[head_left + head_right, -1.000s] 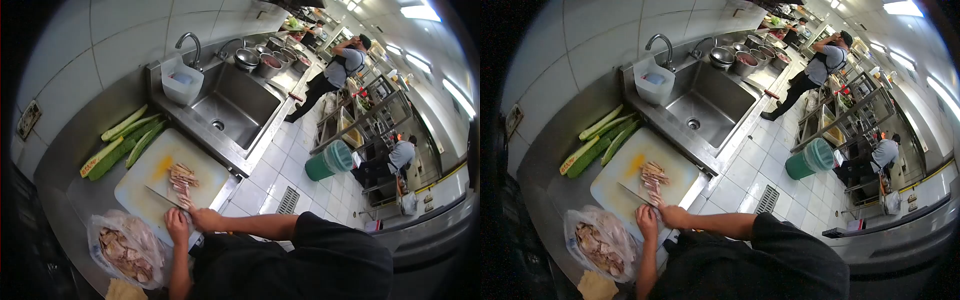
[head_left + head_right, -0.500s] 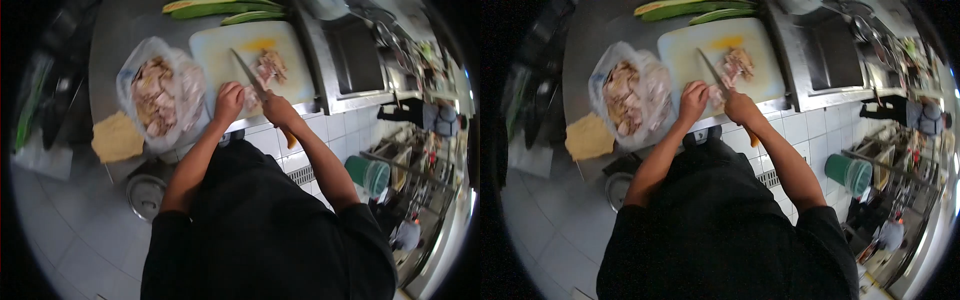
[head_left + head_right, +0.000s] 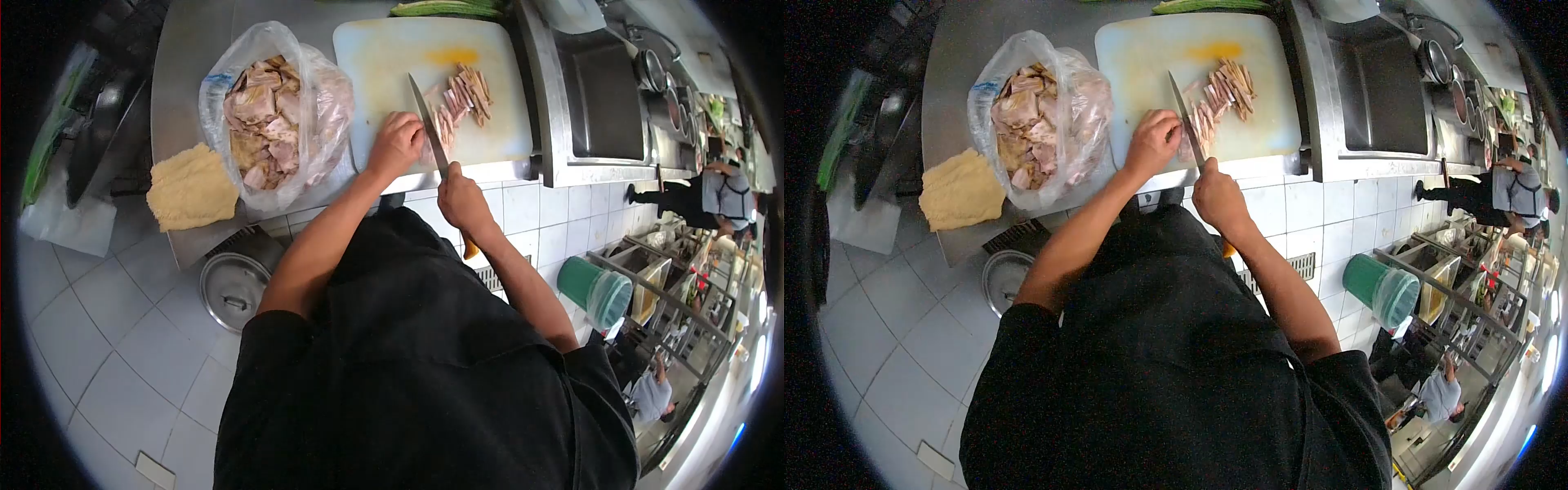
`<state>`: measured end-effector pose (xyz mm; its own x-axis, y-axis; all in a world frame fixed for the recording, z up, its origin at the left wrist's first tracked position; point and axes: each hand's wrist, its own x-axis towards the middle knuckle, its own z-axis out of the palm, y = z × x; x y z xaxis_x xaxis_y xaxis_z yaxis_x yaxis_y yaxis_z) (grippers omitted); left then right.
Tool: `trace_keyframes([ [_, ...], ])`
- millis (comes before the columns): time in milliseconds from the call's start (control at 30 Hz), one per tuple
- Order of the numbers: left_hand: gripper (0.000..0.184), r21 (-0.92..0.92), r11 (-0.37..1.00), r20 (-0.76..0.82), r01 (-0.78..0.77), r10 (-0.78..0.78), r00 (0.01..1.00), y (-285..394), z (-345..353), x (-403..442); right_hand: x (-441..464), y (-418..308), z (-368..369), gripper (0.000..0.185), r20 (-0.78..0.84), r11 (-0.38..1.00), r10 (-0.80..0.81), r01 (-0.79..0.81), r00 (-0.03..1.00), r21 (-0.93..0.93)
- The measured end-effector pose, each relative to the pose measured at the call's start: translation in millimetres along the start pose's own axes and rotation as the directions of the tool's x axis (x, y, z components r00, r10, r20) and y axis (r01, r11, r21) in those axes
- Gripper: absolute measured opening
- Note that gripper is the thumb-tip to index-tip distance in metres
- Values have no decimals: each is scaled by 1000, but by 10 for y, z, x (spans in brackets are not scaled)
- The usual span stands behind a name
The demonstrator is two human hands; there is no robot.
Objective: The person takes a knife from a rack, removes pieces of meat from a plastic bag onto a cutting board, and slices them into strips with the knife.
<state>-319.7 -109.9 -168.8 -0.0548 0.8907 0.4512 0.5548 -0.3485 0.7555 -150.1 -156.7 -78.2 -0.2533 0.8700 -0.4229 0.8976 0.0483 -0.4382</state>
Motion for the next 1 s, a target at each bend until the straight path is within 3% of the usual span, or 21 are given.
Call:
trace_keyframes([
  [467,9,4,1000,8,-19,19,1000,-9,-4,62,206,-56,127,19,52,997,81,-81,995,-9],
  [700,9,23,1000,69,-19,18,997,-11,-41,10,1003,-28,51,23,-112,988,-142,148,983,48],
  [800,8,-1,999,50,-32,32,998,-17,-51,24,1183,2,-195,23,3,990,-117,116,993,78],
  [900,10,-73,996,21,44,-43,999,10,-67,8,822,-353,-579,24,170,986,45,-71,984,150],
  [1000,9,-75,990,-43,118,-121,992,21,-148,-15,552,-301,-427,24,130,995,61,-71,990,70],
])
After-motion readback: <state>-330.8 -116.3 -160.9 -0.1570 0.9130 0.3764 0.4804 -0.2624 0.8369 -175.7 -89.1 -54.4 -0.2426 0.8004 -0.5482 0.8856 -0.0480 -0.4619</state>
